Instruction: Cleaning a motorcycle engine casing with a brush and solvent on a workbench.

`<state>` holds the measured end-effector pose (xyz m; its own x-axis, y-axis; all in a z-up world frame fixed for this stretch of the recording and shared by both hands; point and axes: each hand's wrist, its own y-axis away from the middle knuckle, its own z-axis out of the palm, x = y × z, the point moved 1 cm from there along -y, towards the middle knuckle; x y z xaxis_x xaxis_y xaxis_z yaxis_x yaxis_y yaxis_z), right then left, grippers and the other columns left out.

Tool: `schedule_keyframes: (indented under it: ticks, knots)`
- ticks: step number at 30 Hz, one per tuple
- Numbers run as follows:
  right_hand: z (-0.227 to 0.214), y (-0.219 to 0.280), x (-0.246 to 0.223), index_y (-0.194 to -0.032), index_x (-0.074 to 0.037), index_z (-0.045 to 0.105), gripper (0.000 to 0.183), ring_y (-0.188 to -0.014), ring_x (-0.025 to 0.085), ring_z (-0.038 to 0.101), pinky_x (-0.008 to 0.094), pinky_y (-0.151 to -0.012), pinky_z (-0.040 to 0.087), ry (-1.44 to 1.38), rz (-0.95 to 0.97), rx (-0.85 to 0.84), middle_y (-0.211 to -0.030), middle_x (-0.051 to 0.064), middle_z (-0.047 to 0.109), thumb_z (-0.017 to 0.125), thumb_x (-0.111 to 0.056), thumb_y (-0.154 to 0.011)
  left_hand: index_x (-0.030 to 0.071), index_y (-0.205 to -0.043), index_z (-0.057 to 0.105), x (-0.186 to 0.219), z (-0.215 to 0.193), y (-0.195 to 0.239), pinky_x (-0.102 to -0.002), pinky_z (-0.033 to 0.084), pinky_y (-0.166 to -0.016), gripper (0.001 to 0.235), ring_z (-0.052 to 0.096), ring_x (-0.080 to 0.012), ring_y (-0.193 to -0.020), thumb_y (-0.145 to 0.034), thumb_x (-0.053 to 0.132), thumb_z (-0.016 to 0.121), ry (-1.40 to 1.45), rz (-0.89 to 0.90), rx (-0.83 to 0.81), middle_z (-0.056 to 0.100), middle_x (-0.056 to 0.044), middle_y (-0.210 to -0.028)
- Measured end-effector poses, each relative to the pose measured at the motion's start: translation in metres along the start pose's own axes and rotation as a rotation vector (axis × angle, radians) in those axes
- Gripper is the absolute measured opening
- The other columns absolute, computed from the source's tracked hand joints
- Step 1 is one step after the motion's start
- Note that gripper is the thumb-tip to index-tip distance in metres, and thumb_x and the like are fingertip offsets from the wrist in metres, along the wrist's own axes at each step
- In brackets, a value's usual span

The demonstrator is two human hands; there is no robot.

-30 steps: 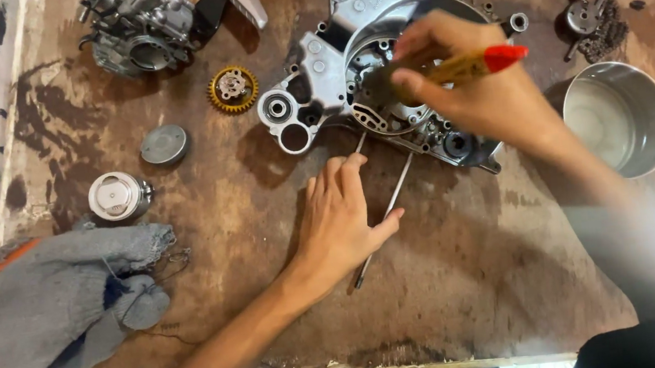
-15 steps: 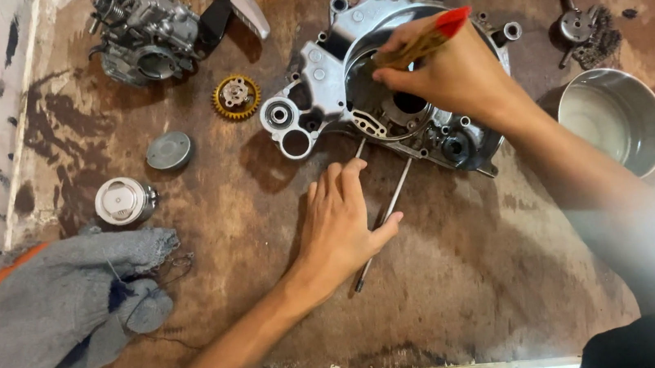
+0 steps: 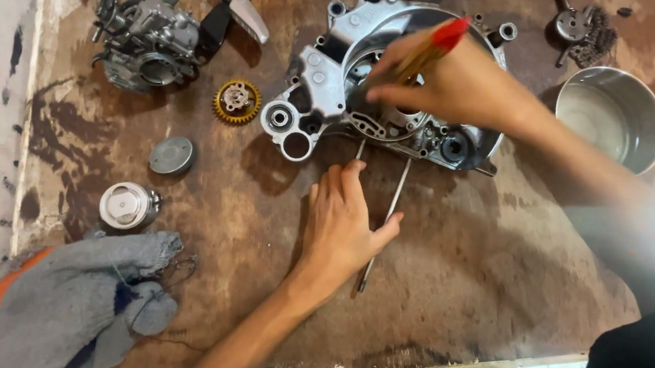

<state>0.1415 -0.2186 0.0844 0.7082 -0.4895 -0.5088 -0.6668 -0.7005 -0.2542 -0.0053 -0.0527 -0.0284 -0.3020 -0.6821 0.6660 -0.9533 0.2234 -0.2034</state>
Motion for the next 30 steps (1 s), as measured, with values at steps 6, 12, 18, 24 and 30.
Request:
schedule_keyframes:
  ticks: [6,12,18,24,30]
  knots:
    - [0.03,0.004,0.028,-0.096,0.001,0.066,0.024,-0.074,0.019,0.07,0.032,-0.063,0.054,0.077,0.26,0.271,-0.087,0.011,0.073,0.082,-0.016,-0.096,-0.004,-0.136,0.04,0.001,-0.004,0.002,-0.051,0.041,-0.092,0.087,0.054,-0.0392,-0.104,-0.076,0.038,0.087,-0.007,0.017,0.02,0.052,-0.024,-0.117]
    - [0.011,-0.005,0.008,-0.089,-0.001,0.062,0.027,-0.06,0.019,0.065,0.032,-0.053,0.048,-0.193,0.437,-0.04,-0.071,0.009,0.068,0.078,-0.022,-0.092,-0.004,-0.135,0.041,0.005,-0.008,0.002,-0.052,0.041,-0.092,0.086,0.053,-0.0418,-0.106,-0.075,0.037,0.087,-0.001,0.015,0.03,0.052,-0.025,-0.121]
    - [0.015,0.012,0.037,-0.106,-0.003,0.067,0.024,-0.079,0.019,0.071,0.033,-0.064,0.055,-0.051,0.147,0.148,-0.091,0.009,0.073,0.076,-0.022,-0.093,-0.005,-0.137,0.041,0.007,-0.009,0.001,-0.052,0.041,-0.095,0.088,0.053,-0.0417,-0.11,-0.076,0.038,0.087,-0.012,0.02,0.034,0.053,-0.025,-0.123]
    - [-0.016,0.035,-0.001,-0.096,-0.006,0.071,0.024,-0.065,0.026,0.069,0.039,-0.057,0.053,-0.03,0.285,-0.116,-0.078,0.012,0.073,0.076,-0.026,-0.084,-0.004,-0.134,0.044,0.012,-0.014,-0.004,-0.05,0.039,-0.093,0.087,0.053,-0.039,-0.113,-0.072,0.039,0.089,-0.057,-0.03,0.006,0.056,-0.022,-0.12]
    - [-0.021,0.061,-0.013,-0.083,-0.011,0.074,0.018,-0.063,0.032,0.067,0.043,-0.058,0.053,0.261,0.32,-0.262,-0.065,0.013,0.069,0.078,-0.028,-0.081,-0.005,-0.132,0.046,0.015,-0.011,-0.006,-0.049,0.039,-0.091,0.088,0.052,-0.0379,-0.114,-0.069,0.039,0.089,-0.079,-0.025,0.021,0.056,-0.021,-0.122]
